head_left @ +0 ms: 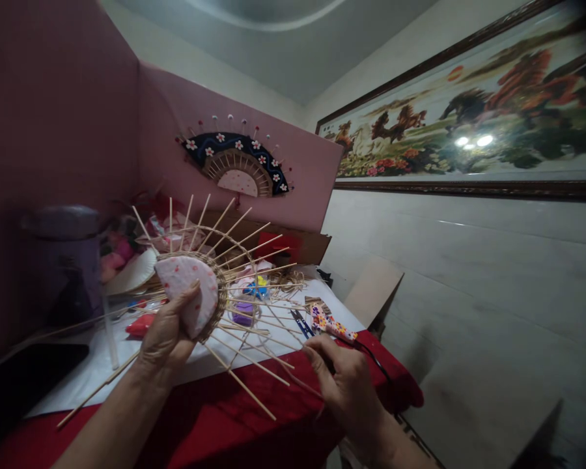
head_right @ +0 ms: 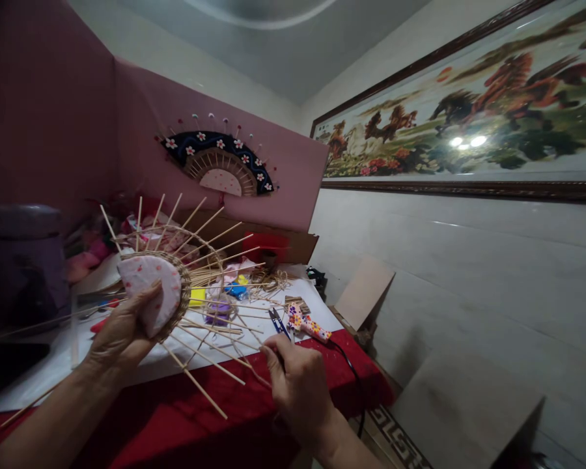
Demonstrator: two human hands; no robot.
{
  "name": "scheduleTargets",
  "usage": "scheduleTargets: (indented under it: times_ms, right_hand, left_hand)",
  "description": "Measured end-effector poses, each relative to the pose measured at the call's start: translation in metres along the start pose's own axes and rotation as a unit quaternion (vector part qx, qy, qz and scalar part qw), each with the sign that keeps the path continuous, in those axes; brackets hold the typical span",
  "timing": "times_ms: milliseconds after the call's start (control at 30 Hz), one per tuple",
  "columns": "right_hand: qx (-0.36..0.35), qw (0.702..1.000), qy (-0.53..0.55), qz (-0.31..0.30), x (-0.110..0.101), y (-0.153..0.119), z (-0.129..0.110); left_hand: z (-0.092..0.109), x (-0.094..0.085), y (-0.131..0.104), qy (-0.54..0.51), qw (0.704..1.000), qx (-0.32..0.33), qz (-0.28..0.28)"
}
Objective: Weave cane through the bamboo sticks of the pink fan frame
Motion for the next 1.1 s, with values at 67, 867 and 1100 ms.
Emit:
scheduleTargets:
  times_ms: [67,867,1100]
  right_hand:
    - [-0.032,0.999,-0.035,0.002,0.0,-0.003,-0.008]
    - [-0.111,0.985,0.033,-0.128,0.03,0.012,-0.052]
    - [-0.135,0.969,-0.159,-0.13,0.034,0.018,-0.063]
  left_hand:
    - [-0.001,-0.001,0.0,0.006,1.0,-0.003,-0.008]
    - [-0.012,0.002,-0.002,0.018,0.999,-0.021,-0.02]
    - [-0.013,0.004,-0.004,0.009,0.999,-0.032,-0.033]
Point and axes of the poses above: each hand's wrist, its own y-axis towards the middle knuckle, its own x-axis out of the palm, z = x × y, the point moved 1 cm from there along y, towards the middle knuckle, and after that the axes turned 14 degrees about -z, right-handed, at the moved point
